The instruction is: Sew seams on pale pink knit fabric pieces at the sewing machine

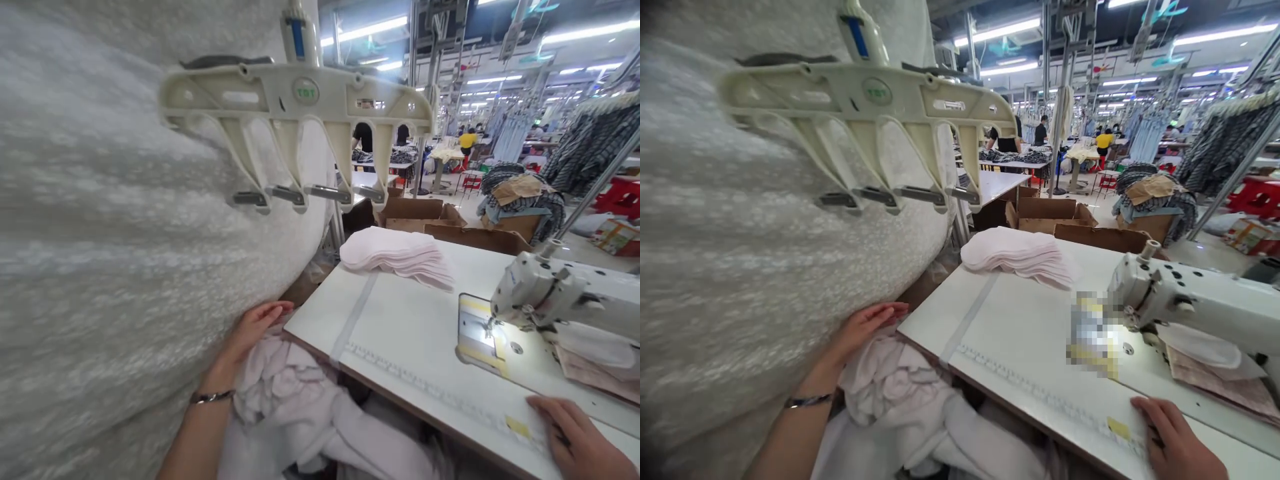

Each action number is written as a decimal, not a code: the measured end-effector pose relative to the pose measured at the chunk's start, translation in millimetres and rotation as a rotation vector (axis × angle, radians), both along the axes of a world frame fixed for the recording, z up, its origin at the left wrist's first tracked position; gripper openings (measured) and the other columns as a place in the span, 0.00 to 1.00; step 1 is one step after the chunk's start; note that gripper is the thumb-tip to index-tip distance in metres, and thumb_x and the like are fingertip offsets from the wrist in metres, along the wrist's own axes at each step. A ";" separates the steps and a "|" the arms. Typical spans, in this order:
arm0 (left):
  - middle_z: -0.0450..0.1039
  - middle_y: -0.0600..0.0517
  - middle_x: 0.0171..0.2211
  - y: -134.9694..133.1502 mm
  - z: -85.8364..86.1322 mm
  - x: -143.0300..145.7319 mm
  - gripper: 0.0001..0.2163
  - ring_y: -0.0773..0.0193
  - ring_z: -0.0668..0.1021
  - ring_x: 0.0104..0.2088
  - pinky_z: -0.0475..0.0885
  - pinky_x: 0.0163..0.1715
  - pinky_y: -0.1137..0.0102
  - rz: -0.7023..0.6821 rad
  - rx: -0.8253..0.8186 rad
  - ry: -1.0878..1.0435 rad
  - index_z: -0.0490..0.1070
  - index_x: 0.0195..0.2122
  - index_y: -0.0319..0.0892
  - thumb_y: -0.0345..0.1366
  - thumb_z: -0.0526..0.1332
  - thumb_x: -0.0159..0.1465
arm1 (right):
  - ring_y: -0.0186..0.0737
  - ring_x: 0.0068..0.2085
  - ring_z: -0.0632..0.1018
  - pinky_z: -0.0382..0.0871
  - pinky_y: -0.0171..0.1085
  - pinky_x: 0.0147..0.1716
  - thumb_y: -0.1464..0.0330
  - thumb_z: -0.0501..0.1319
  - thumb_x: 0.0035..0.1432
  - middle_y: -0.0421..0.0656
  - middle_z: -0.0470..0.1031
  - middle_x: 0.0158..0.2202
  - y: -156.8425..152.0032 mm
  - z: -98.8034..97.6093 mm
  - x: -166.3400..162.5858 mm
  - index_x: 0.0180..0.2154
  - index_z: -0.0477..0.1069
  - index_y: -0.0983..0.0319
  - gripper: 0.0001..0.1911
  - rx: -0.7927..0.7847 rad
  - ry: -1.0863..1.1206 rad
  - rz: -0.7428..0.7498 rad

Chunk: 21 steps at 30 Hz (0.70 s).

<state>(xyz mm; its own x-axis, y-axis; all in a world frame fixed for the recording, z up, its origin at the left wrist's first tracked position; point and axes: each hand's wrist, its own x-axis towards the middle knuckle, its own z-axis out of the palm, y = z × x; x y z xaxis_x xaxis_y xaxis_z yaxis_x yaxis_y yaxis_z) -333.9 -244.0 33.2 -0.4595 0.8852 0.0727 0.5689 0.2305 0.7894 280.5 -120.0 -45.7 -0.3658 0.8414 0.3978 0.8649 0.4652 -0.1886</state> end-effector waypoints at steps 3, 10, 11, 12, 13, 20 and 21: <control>0.79 0.42 0.45 -34.5 2.4 36.6 0.33 0.50 0.80 0.47 0.77 0.46 0.59 0.106 0.081 -0.086 0.74 0.44 0.39 0.66 0.52 0.59 | 0.30 0.25 0.78 0.63 0.27 0.14 0.70 0.52 0.59 0.36 0.78 0.42 -3.4 9.3 -1.2 0.43 0.77 0.52 0.17 0.010 -0.008 0.001; 0.81 0.45 0.39 -89.8 -16.1 111.5 0.26 0.54 0.83 0.39 0.78 0.42 0.61 0.116 0.043 -0.025 0.76 0.39 0.40 0.60 0.55 0.60 | 0.31 0.28 0.77 0.61 0.28 0.16 0.72 0.51 0.60 0.38 0.78 0.44 -12.4 24.1 -9.1 0.44 0.76 0.55 0.18 0.105 -0.056 0.009; 0.81 0.46 0.38 -96.2 -20.2 120.7 0.24 0.54 0.83 0.38 0.78 0.41 0.62 0.109 0.032 0.012 0.76 0.39 0.41 0.58 0.55 0.61 | 0.30 0.28 0.77 0.60 0.28 0.16 0.72 0.50 0.60 0.38 0.78 0.43 -12.1 25.8 -9.9 0.44 0.76 0.56 0.18 0.139 -0.042 0.020; 0.81 0.47 0.37 -101.7 -24.9 130.1 0.22 0.55 0.82 0.38 0.78 0.40 0.63 0.097 0.023 0.052 0.76 0.39 0.41 0.56 0.54 0.63 | 0.30 0.29 0.77 0.60 0.28 0.17 0.72 0.50 0.61 0.38 0.78 0.43 -11.9 28.0 -10.4 0.44 0.76 0.57 0.18 0.180 -0.024 0.037; 0.81 0.47 0.36 -106.1 -30.2 139.6 0.21 0.56 0.82 0.37 0.78 0.39 0.64 0.077 0.013 0.093 0.75 0.39 0.42 0.54 0.53 0.64 | 0.30 0.30 0.77 0.61 0.28 0.18 0.73 0.50 0.61 0.38 0.78 0.42 -12.4 30.6 -10.6 0.44 0.76 0.58 0.18 0.228 -0.002 0.058; 0.74 0.45 0.50 -98.0 -91.7 189.9 0.13 0.57 0.76 0.51 0.72 0.52 0.60 -0.153 -0.067 0.372 0.74 0.46 0.43 0.38 0.51 0.68 | 0.31 0.29 0.77 0.66 0.29 0.26 0.79 0.55 0.57 0.42 0.78 0.42 -81.3 26.1 -25.7 0.50 0.71 0.57 0.21 0.355 0.229 0.397; 0.73 0.44 0.52 -92.8 -101.8 191.3 0.12 0.56 0.75 0.51 0.72 0.52 0.59 -0.151 -0.086 0.405 0.73 0.47 0.42 0.36 0.52 0.68 | 0.32 0.30 0.78 0.68 0.31 0.30 0.79 0.53 0.56 0.44 0.77 0.43 -98.0 15.5 -36.1 0.52 0.70 0.57 0.24 0.218 0.289 0.505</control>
